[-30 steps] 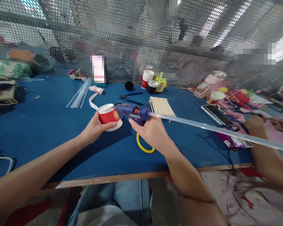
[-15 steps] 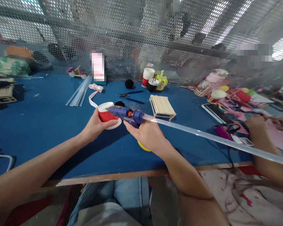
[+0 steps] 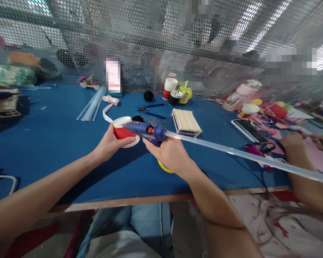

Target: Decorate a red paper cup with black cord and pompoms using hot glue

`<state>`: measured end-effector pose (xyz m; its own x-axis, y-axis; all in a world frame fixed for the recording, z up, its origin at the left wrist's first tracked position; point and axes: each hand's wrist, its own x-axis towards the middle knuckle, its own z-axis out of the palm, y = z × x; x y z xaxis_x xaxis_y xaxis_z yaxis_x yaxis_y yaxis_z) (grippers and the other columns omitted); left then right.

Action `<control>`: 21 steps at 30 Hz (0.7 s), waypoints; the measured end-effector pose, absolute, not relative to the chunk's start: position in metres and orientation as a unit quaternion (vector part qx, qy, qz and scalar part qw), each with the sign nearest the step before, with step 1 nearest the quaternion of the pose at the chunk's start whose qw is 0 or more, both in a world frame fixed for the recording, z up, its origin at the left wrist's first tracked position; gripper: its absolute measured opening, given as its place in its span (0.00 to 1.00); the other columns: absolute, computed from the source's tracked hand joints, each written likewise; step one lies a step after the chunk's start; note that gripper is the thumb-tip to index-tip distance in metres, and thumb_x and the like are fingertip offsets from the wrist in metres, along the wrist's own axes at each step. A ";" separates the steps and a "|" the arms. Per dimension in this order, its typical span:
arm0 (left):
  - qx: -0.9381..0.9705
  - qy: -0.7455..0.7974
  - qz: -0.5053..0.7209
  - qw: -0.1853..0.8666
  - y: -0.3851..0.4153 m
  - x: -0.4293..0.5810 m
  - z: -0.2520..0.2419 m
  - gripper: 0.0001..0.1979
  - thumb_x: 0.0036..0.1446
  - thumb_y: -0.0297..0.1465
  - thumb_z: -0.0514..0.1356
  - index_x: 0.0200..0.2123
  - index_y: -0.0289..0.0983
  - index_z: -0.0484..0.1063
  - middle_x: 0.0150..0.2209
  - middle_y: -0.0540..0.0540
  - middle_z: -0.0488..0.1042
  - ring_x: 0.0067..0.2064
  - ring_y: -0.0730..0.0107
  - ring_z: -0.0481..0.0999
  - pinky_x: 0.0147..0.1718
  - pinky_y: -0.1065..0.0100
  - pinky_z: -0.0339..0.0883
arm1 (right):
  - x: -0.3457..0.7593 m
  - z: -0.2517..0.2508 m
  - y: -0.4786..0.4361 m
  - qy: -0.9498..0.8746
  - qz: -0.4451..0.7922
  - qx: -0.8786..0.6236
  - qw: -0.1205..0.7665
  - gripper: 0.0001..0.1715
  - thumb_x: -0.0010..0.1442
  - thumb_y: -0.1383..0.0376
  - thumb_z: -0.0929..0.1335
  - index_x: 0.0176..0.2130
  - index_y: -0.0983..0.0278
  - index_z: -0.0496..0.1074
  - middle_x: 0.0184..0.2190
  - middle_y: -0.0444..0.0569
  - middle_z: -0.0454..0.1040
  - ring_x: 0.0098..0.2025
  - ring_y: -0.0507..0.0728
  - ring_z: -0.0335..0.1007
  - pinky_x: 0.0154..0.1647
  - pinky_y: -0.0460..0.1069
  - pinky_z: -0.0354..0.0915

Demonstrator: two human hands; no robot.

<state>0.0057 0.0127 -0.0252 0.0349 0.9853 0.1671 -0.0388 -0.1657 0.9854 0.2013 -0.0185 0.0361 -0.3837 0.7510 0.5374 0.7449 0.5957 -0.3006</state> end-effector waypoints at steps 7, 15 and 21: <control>0.546 0.429 0.529 0.487 0.012 0.003 -0.026 0.36 0.38 0.36 0.71 0.50 0.36 0.61 0.49 0.39 0.71 0.48 0.58 0.72 0.49 0.55 0.66 | 0.206 0.038 -0.016 -0.814 0.023 -0.469 0.341 0.12 0.56 0.60 0.66 0.27 0.64 0.73 0.22 0.48 0.75 0.28 0.58 0.73 0.33 0.52 0.69; 0.543 0.385 0.539 0.516 0.013 0.002 -0.024 0.34 0.39 0.34 0.71 0.51 0.36 0.63 0.50 0.39 0.71 0.50 0.58 0.72 0.50 0.57 0.66 | 0.207 0.042 -0.015 -0.799 0.040 -0.487 0.350 0.17 0.55 0.59 0.67 0.19 0.62 0.66 0.18 0.46 0.72 0.26 0.58 0.72 0.31 0.52 0.68; 0.541 0.373 0.536 0.530 0.012 0.001 -0.024 0.34 0.39 0.33 0.71 0.51 0.37 0.64 0.48 0.41 0.73 0.48 0.59 0.73 0.49 0.57 0.66 | 0.208 0.041 -0.015 -0.787 0.039 -0.501 0.358 0.15 0.55 0.58 0.68 0.21 0.63 0.68 0.20 0.48 0.73 0.29 0.59 0.73 0.33 0.52 0.68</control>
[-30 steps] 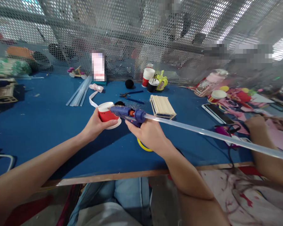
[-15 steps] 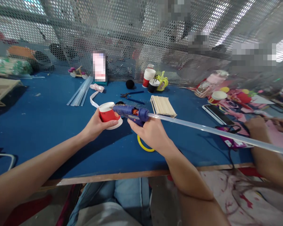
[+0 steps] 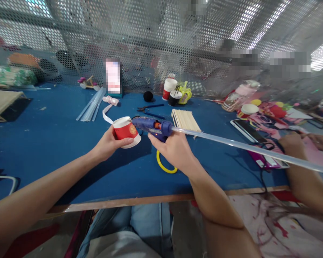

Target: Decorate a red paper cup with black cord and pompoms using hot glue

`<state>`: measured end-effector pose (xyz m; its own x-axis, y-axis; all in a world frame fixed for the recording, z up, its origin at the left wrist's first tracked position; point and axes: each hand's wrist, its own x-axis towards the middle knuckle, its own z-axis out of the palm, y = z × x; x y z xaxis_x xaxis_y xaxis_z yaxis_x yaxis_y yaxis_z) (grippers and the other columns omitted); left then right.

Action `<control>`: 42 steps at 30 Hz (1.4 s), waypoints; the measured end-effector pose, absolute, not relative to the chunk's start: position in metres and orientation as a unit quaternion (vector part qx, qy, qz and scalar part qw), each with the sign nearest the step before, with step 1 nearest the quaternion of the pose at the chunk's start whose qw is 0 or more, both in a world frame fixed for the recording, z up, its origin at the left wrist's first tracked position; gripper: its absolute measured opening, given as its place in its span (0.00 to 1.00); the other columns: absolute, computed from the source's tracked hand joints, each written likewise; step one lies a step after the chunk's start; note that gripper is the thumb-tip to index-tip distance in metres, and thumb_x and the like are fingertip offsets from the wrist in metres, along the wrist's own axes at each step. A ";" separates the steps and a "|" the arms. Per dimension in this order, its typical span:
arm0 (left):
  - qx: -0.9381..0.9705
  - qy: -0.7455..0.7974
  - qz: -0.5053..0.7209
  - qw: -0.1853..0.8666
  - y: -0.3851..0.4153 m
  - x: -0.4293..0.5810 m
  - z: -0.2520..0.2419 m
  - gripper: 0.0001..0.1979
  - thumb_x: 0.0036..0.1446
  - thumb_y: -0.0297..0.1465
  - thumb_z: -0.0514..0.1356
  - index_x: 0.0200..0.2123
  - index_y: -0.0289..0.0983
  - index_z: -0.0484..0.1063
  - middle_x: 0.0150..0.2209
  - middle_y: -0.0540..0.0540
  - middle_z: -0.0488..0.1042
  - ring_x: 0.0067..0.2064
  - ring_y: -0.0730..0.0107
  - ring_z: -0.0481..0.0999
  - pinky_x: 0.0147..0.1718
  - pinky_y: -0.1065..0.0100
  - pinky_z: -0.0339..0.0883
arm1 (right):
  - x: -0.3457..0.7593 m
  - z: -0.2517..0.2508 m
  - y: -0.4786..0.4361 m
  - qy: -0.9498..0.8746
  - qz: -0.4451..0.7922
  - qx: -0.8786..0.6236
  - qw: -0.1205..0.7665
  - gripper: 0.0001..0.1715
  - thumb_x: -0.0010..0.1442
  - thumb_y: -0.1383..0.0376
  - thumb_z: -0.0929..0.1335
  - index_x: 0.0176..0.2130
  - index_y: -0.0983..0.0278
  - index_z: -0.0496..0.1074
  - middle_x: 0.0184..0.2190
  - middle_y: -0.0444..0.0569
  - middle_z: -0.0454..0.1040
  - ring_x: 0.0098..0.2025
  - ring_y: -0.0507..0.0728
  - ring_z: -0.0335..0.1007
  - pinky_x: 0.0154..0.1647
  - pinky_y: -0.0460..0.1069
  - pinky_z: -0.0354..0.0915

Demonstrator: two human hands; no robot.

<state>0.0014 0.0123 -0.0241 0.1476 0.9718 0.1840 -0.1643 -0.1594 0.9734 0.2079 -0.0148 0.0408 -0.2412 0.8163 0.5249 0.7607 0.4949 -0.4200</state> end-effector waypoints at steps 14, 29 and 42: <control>0.552 0.375 0.526 0.528 0.012 0.000 -0.024 0.33 0.39 0.33 0.70 0.50 0.37 0.65 0.48 0.40 0.73 0.48 0.59 0.73 0.48 0.57 0.67 | 0.206 0.044 -0.015 -0.784 0.063 -0.488 0.379 0.10 0.55 0.58 0.68 0.30 0.62 0.73 0.26 0.49 0.77 0.34 0.60 0.75 0.34 0.52 0.70; 0.622 0.422 0.460 0.473 0.018 0.001 -0.030 0.35 0.39 0.36 0.70 0.50 0.36 0.61 0.48 0.40 0.71 0.49 0.58 0.72 0.50 0.55 0.64 | 0.256 0.053 0.029 -0.600 0.308 -0.535 0.508 0.18 0.49 0.53 0.71 0.27 0.66 0.69 0.20 0.44 0.69 0.20 0.48 0.63 0.20 0.44 0.61; 0.747 0.426 0.345 0.377 0.020 0.000 -0.040 0.36 0.39 0.39 0.68 0.51 0.37 0.59 0.51 0.39 0.69 0.52 0.55 0.70 0.51 0.54 0.62 | 0.304 0.025 0.095 -0.590 0.003 -0.791 0.161 0.32 0.59 0.45 0.58 0.26 0.67 0.72 0.31 0.64 0.76 0.38 0.66 0.74 0.33 0.52 0.64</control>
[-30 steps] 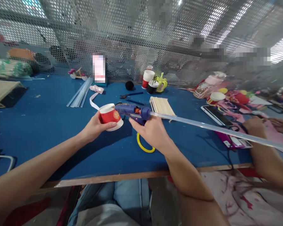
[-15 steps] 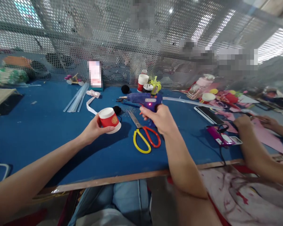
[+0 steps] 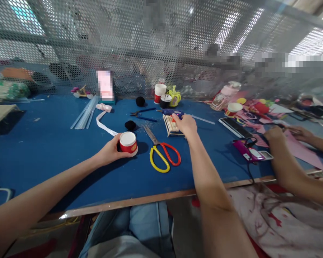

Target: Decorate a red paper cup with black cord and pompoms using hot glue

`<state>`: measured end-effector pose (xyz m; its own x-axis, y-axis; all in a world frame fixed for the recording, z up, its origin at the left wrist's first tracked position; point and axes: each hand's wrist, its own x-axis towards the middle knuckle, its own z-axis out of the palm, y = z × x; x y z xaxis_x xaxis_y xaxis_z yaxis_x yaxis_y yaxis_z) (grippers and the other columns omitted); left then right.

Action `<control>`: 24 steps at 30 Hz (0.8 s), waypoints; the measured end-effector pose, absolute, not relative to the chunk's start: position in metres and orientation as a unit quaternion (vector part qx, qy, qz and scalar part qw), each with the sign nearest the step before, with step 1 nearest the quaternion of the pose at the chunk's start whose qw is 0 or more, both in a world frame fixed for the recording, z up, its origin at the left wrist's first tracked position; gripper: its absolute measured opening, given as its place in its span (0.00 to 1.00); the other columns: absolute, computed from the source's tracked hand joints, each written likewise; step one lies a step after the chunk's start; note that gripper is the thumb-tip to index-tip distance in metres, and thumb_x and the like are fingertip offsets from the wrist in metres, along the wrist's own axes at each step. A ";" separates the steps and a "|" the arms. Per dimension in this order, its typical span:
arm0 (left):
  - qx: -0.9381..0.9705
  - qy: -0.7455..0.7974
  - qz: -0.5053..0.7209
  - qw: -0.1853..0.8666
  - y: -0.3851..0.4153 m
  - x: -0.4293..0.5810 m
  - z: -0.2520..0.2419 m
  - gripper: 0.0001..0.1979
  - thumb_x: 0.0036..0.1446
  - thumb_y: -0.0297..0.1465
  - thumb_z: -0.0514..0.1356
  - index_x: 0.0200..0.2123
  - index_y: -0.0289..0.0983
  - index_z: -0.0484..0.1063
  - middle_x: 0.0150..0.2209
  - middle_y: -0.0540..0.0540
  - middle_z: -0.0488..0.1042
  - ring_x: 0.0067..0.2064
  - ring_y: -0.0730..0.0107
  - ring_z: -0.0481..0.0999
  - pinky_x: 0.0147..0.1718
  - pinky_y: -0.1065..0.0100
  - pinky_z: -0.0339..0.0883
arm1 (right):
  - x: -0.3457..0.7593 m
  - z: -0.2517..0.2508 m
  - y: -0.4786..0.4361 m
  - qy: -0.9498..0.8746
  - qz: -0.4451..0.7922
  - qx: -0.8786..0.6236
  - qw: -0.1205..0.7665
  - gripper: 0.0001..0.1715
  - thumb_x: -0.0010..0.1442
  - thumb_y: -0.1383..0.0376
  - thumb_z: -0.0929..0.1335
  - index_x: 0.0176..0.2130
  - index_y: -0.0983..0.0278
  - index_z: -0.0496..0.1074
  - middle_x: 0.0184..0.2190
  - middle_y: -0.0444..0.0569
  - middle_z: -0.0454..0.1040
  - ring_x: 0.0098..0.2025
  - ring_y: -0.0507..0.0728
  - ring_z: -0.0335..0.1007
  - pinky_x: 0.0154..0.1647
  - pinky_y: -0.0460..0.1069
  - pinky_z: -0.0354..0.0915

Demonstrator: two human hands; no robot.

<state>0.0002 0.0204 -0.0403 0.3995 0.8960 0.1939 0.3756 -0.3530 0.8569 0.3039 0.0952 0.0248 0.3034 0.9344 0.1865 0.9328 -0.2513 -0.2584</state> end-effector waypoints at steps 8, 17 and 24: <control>0.828 0.519 0.167 0.134 0.064 -0.045 -0.008 0.16 0.42 0.32 0.63 0.38 0.36 0.74 0.35 0.40 0.73 0.38 0.53 0.73 0.40 0.55 0.65 | 0.293 0.021 0.091 -0.548 0.007 -0.828 0.118 0.32 0.56 0.43 0.60 0.39 0.68 0.73 0.41 0.63 0.75 0.46 0.69 0.71 0.39 0.55 0.64; 0.825 0.496 0.250 0.106 0.098 -0.025 -0.025 0.18 0.46 0.38 0.62 0.42 0.39 0.73 0.38 0.41 0.71 0.42 0.54 0.69 0.46 0.54 0.61 | 0.278 0.026 0.075 -0.593 -0.120 -0.767 0.211 0.20 0.57 0.55 0.64 0.40 0.68 0.71 0.44 0.62 0.71 0.46 0.65 0.67 0.42 0.54 0.62; 0.826 0.412 0.290 0.250 0.127 0.001 -0.023 0.23 0.38 0.24 0.63 0.42 0.41 0.73 0.42 0.44 0.70 0.48 0.56 0.69 0.52 0.56 0.59 | 0.223 0.044 0.062 -0.774 -0.073 -0.545 0.314 0.10 0.60 0.66 0.62 0.32 0.65 0.72 0.34 0.52 0.73 0.39 0.57 0.68 0.41 0.50 0.62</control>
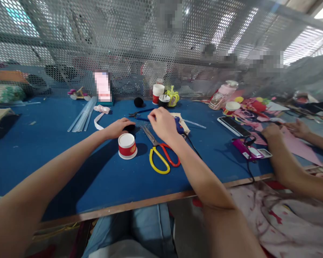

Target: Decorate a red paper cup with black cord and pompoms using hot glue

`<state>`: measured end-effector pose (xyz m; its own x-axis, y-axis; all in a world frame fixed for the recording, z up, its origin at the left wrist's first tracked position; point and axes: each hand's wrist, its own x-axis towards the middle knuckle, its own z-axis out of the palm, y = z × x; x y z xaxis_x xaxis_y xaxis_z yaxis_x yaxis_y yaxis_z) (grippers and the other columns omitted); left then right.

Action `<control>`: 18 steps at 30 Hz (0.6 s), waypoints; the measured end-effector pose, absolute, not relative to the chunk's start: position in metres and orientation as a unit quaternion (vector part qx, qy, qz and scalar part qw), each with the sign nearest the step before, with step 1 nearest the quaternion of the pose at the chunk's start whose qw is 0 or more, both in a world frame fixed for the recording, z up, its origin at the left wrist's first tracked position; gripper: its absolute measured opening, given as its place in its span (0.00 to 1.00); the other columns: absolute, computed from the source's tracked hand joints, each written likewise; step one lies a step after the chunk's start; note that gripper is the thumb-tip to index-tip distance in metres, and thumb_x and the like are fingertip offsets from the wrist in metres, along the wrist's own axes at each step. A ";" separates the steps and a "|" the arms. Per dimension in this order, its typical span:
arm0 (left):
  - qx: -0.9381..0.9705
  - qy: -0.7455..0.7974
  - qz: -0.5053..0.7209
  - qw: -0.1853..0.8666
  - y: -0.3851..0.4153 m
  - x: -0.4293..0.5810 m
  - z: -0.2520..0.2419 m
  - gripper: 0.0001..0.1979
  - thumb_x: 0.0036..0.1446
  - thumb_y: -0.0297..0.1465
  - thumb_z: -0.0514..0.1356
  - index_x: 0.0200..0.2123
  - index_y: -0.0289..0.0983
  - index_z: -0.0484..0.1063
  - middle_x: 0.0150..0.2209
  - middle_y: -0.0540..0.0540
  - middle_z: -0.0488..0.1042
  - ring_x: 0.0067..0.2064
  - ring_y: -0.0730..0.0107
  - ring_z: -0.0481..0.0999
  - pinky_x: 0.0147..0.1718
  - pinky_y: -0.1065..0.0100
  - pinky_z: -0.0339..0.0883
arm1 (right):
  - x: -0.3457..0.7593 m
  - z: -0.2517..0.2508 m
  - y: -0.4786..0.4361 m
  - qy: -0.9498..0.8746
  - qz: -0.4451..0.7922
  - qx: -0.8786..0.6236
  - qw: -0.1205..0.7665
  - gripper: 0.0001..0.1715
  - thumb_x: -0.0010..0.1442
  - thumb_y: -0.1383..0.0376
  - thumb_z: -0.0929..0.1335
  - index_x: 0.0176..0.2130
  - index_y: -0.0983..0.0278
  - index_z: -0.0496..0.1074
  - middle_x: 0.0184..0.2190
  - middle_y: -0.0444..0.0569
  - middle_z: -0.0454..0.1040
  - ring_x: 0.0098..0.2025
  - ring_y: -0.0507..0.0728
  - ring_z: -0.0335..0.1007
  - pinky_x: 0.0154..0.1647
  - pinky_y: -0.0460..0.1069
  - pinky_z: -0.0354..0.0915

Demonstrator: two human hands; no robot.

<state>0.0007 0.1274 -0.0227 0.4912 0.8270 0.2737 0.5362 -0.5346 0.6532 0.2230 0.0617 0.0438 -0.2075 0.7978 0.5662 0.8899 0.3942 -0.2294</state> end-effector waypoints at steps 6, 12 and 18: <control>0.778 0.428 0.360 0.287 0.129 -0.007 0.001 0.23 0.48 0.35 0.60 0.49 0.37 0.66 0.43 0.43 0.71 0.40 0.65 0.72 0.41 0.61 0.67 | 0.197 0.049 0.066 -0.806 0.011 -0.476 0.350 0.10 0.60 0.67 0.62 0.35 0.66 0.73 0.35 0.51 0.75 0.37 0.54 0.70 0.40 0.48 0.62; 0.692 0.339 0.450 0.451 0.105 -0.015 0.042 0.25 0.44 0.33 0.65 0.47 0.35 0.67 0.46 0.44 0.70 0.40 0.68 0.72 0.36 0.66 0.68 | 0.184 0.063 0.067 -0.807 0.087 -0.465 0.354 0.18 0.57 0.58 0.67 0.43 0.68 0.73 0.38 0.52 0.77 0.35 0.54 0.71 0.38 0.48 0.63; 0.592 0.285 0.496 0.567 0.101 -0.004 0.050 0.24 0.44 0.26 0.65 0.47 0.37 0.66 0.34 0.49 0.70 0.30 0.77 0.72 0.32 0.70 0.68 | 0.167 0.064 0.081 -0.810 0.145 -0.488 0.289 0.12 0.53 0.63 0.70 0.36 0.68 0.74 0.35 0.51 0.77 0.30 0.53 0.71 0.32 0.47 0.63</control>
<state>-0.0038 0.1012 0.0501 0.3458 0.9003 0.2643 -0.2250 -0.1938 0.9549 0.1667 0.0813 0.0642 -0.3554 0.8755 0.3275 0.7078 0.4809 -0.5175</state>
